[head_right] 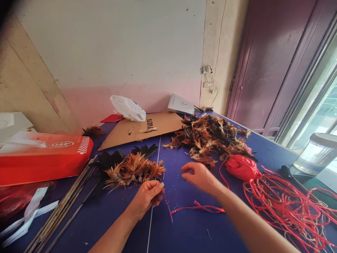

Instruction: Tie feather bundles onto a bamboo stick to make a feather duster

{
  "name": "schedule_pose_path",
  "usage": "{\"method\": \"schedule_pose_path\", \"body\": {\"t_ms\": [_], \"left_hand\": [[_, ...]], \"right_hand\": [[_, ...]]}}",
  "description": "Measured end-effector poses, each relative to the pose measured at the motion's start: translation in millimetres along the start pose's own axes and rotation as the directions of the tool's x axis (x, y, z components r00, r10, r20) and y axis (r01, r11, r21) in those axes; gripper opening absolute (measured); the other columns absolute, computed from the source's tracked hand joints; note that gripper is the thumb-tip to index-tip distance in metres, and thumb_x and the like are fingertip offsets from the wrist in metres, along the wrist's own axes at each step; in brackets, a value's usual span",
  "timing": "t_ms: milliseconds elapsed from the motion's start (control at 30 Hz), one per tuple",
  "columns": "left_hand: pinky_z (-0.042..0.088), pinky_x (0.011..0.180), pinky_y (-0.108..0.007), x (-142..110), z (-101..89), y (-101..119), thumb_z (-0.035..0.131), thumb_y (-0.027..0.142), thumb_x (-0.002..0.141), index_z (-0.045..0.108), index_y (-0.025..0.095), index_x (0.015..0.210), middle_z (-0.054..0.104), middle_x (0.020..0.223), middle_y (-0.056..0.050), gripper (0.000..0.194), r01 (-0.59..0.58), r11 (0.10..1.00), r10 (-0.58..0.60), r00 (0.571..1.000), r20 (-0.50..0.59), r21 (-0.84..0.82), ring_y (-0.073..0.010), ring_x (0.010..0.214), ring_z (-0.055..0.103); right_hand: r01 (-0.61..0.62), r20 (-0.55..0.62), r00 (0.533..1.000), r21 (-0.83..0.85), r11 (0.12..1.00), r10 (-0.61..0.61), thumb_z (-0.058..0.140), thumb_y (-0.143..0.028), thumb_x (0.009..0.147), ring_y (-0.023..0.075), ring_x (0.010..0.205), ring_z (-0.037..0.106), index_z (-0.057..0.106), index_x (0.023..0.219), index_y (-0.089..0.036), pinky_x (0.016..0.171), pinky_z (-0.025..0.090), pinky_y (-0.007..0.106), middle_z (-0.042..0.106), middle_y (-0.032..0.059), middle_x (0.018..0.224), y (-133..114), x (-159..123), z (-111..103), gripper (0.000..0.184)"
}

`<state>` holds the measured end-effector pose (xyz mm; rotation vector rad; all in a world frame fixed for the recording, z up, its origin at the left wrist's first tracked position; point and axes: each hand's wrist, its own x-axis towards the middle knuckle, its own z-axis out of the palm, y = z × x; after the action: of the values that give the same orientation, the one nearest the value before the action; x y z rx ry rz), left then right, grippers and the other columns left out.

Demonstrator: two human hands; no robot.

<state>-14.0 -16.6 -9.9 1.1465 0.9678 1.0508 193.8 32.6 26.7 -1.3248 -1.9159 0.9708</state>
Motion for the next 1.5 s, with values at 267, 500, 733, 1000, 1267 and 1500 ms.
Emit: {"method": "schedule_pose_path", "body": {"t_ms": [267, 500, 733, 1000, 1267, 1500], "left_hand": [[0.035, 0.047, -0.019, -1.6, -6.1, 7.3, 0.058, 0.036, 0.075, 0.06, 0.012, 0.061, 0.055, 0.06, -0.001, 0.028, -0.13, 0.97, 0.138, 0.99, 0.027, -0.208, -0.0067, 0.049, 0.047], [0.033, 0.046, -0.019, -1.3, -7.3, 7.5, 0.057, 0.033, 0.076, 0.059, 0.012, 0.059, 0.053, 0.057, 0.0, 0.027, -0.109, 0.972, 0.115, 0.993, 0.018, -0.208, -0.0064, 0.049, 0.045], [0.032, 0.045, -0.019, -0.2, -6.8, 9.8, 0.059, 0.032, 0.075, 0.057, 0.012, 0.057, 0.052, 0.056, 0.0, 0.027, -0.098, 0.974, 0.096, 0.995, -0.017, -0.205, -0.0062, 0.048, 0.045], [0.034, 0.047, -0.021, 1.4, -5.1, 4.2, 0.06, 0.037, 0.074, 0.059, 0.012, 0.06, 0.054, 0.056, 0.0, 0.028, -0.09, 0.994, 0.088, 0.996, -0.031, -0.061, -0.0078, 0.049, 0.046], [0.036, 0.048, -0.021, -1.0, -4.0, 5.3, 0.057, 0.04, 0.074, 0.058, 0.013, 0.059, 0.054, 0.057, -0.002, 0.031, -0.121, 0.969, 0.125, 0.992, -0.003, 0.215, -0.01, 0.051, 0.047], [0.036, 0.052, -0.022, -1.3, 1.0, 2.0, 0.053, 0.038, 0.077, 0.058, 0.015, 0.058, 0.053, 0.058, -0.001, 0.03, -0.206, 0.843, 0.18, 0.978, 0.101, 0.497, -0.0109, 0.053, 0.046]], "right_hand": [[-0.333, 0.475, 0.878, 0.53, 0.78, 0.052, 0.062, -0.033, 0.065, 0.0081, 0.052, 0.057, 0.056, 0.091, -0.015, 0.045, 0.042, 0.017, 0.062, 0.0015, 0.076, -29.2, -24.5, 66.7, 0.033], [-0.278, 0.283, 0.942, 0.354, 0.893, 0.181, 0.058, -0.036, 0.068, 0.0034, 0.038, 0.037, 0.059, 0.069, -0.014, 0.037, 0.027, 0.016, 0.047, -0.0058, 0.048, -9.9, -26.2, 39.5, 0.023], [-0.156, -0.014, 0.988, 0.051, 0.986, 0.157, 0.053, -0.04, 0.072, 0.0056, 0.04, 0.033, 0.062, 0.073, -0.015, 0.04, 0.024, 0.019, 0.041, -0.006, 0.046, 34.4, -30.5, -26.8, 0.026], [-0.272, -0.361, 0.922, -0.342, 0.9, 0.141, 0.042, -0.044, 0.077, 0.0133, 0.044, 0.046, 0.057, 0.06, -0.019, 0.046, 0.033, 0.025, 0.052, 0.0007, 0.048, 68.3, -39.1, -82.7, 0.034], [-0.432, -0.485, 0.871, -0.677, 0.596, 0.08, 0.039, -0.038, 0.08, 0.022, 0.058, 0.056, 0.061, 0.065, -0.022, 0.046, 0.028, 0.028, 0.062, 0.0081, 0.064, 63.0, -49.0, -94.3, 0.031], [-0.441, -0.452, 0.88, -0.664, 0.603, 0.145, 0.044, -0.039, 0.076, 0.0193, 0.051, 0.053, 0.057, 0.053, -0.022, 0.045, 0.023, 0.026, 0.061, 0.0066, 0.057, 81.5, -93.2, -98.9, 0.032]]}}
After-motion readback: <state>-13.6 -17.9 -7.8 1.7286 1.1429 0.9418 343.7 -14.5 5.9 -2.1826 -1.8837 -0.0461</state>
